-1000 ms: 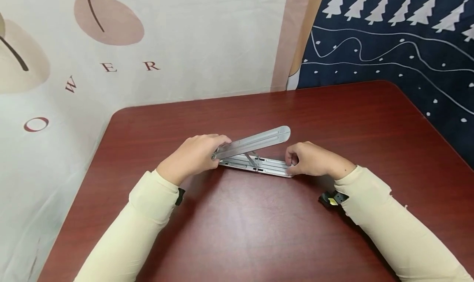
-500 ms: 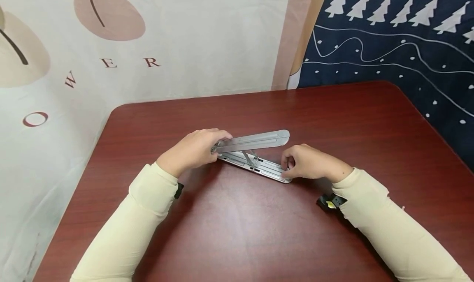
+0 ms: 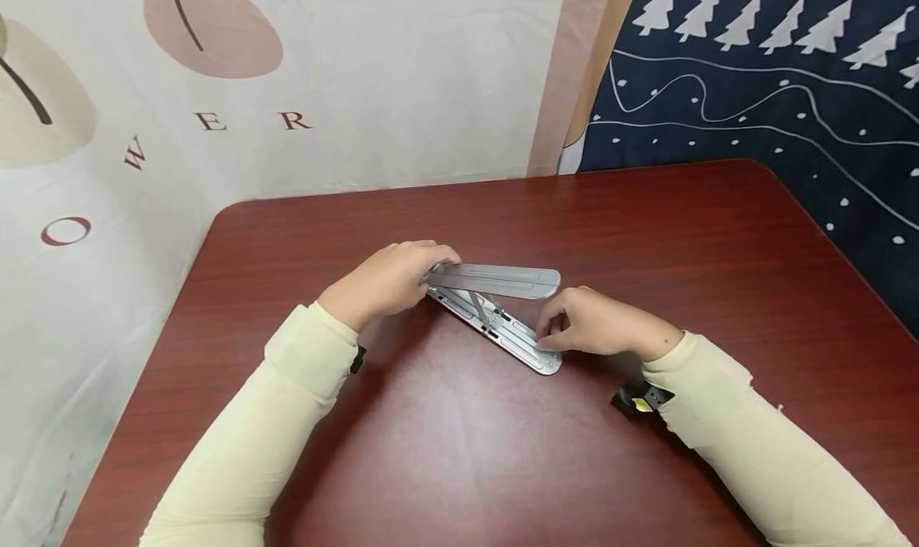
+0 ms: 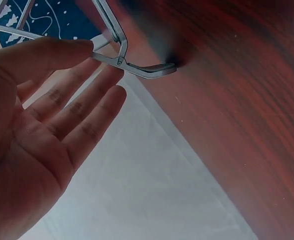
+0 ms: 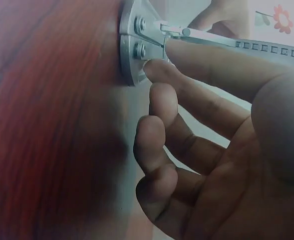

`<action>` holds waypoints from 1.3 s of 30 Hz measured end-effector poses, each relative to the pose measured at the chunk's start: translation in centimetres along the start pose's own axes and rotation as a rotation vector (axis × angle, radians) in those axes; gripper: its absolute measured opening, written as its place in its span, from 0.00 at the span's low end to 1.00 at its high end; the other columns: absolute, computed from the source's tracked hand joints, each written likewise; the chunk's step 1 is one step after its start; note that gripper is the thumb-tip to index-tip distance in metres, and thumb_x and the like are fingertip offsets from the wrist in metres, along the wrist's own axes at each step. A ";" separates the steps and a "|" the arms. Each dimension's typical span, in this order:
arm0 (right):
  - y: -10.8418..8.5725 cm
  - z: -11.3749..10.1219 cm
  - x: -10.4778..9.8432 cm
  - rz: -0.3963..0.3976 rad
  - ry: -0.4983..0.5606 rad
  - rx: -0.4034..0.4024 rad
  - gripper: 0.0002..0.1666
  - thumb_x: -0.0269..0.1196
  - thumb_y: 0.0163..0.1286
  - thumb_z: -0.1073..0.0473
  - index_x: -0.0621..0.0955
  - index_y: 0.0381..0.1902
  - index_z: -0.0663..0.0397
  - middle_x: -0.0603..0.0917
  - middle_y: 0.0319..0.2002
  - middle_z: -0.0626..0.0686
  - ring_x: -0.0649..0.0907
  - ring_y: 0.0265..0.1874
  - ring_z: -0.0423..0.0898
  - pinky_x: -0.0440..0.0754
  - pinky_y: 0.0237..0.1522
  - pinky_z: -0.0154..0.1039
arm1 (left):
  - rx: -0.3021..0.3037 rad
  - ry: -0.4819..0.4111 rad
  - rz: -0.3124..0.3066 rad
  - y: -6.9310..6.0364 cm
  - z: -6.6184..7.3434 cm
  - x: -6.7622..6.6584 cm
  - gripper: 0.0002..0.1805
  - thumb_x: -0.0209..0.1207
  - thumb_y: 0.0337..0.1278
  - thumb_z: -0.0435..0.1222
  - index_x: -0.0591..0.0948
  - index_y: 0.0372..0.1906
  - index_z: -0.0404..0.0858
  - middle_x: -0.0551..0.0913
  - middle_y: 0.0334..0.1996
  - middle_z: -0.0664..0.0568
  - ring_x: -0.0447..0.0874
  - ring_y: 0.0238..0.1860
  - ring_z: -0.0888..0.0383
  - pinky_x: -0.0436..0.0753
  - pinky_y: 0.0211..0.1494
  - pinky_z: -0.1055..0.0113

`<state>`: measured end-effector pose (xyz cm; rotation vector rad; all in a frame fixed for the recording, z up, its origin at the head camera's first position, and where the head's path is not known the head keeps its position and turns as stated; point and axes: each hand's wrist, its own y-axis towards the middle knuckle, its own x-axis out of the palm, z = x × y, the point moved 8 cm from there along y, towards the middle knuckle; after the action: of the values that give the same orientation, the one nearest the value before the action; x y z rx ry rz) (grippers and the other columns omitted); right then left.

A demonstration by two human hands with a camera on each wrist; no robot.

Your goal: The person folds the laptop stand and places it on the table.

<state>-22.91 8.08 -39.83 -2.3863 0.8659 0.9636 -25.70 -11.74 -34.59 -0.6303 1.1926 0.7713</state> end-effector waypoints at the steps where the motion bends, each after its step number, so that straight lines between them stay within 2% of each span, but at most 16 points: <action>1: 0.0 -0.1 0.1 -0.003 0.008 -0.008 0.01 0.71 0.61 0.60 0.88 0.30 0.50 0.82 0.21 0.42 0.78 0.23 0.36 0.77 0.27 0.31 | 0.003 -0.001 -0.001 0.1 0.0 0.0 0.29 0.58 0.53 0.19 0.79 0.60 0.43 0.84 0.47 0.52 0.82 0.46 0.54 0.79 0.56 0.55; 8: -0.1 -0.6 0.5 -0.016 0.037 -0.028 0.04 0.69 0.62 0.63 0.90 0.34 0.51 0.84 0.23 0.42 0.78 0.22 0.35 0.79 0.27 0.31 | 0.013 -0.014 0.000 0.3 -0.1 0.2 0.30 0.53 0.55 0.17 0.79 0.60 0.44 0.84 0.48 0.53 0.82 0.48 0.55 0.79 0.55 0.54; 16: -0.2 -1.1 0.9 -0.019 0.040 -0.062 0.06 0.68 0.63 0.63 0.90 0.36 0.51 0.85 0.24 0.41 0.78 0.22 0.34 0.78 0.28 0.30 | 0.008 -0.022 0.032 0.3 -0.4 0.2 0.30 0.55 0.57 0.19 0.78 0.61 0.48 0.82 0.51 0.52 0.83 0.52 0.53 0.82 0.54 0.55; 21: -0.3 -1.4 0.9 -0.011 0.043 -0.077 0.06 0.67 0.64 0.63 0.90 0.35 0.51 0.84 0.24 0.41 0.78 0.22 0.34 0.78 0.29 0.30 | -0.070 -0.015 0.044 0.1 -1.5 -0.1 0.28 0.60 0.59 0.24 0.77 0.63 0.48 0.82 0.52 0.50 0.83 0.54 0.51 0.81 0.57 0.52; 25: -0.4 -1.5 0.9 -0.009 0.050 -0.099 0.06 0.67 0.66 0.63 0.90 0.35 0.51 0.84 0.23 0.42 0.77 0.21 0.33 0.78 0.29 0.30 | -0.148 -0.027 0.043 0.0 -2.8 -0.1 0.19 0.63 0.59 0.28 0.81 0.55 0.45 0.85 0.47 0.50 0.84 0.51 0.51 0.80 0.57 0.52; 32: -0.4 -1.9 1.1 -0.018 0.048 -0.126 0.06 0.66 0.67 0.63 0.90 0.36 0.51 0.86 0.24 0.44 0.78 0.20 0.32 0.79 0.30 0.30 | -0.279 -0.039 0.031 0.0 -4.8 0.1 0.06 0.66 0.60 0.34 0.84 0.41 0.46 0.89 0.38 0.54 0.87 0.42 0.53 0.81 0.47 0.52; 35: -0.4 -2.1 1.3 -0.033 0.050 -0.121 0.07 0.65 0.67 0.63 0.90 0.38 0.52 0.86 0.25 0.44 0.78 0.20 0.31 0.80 0.31 0.30 | -0.300 -0.038 0.038 -0.1 -5.4 0.2 0.05 0.67 0.59 0.35 0.84 0.39 0.46 0.90 0.37 0.55 0.87 0.41 0.53 0.81 0.47 0.51; 39: -0.4 -2.3 1.7 -0.061 0.073 -0.103 0.09 0.64 0.68 0.63 0.89 0.41 0.56 0.86 0.23 0.45 0.78 0.19 0.30 0.79 0.31 0.29 | -0.285 -0.045 0.049 0.1 -5.7 0.5 0.05 0.67 0.58 0.34 0.84 0.38 0.45 0.90 0.37 0.55 0.87 0.41 0.54 0.80 0.48 0.52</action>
<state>-20.63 6.37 -39.52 -2.5333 0.7824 0.9236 -28.93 -15.97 -36.54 -0.8151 1.0685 1.0023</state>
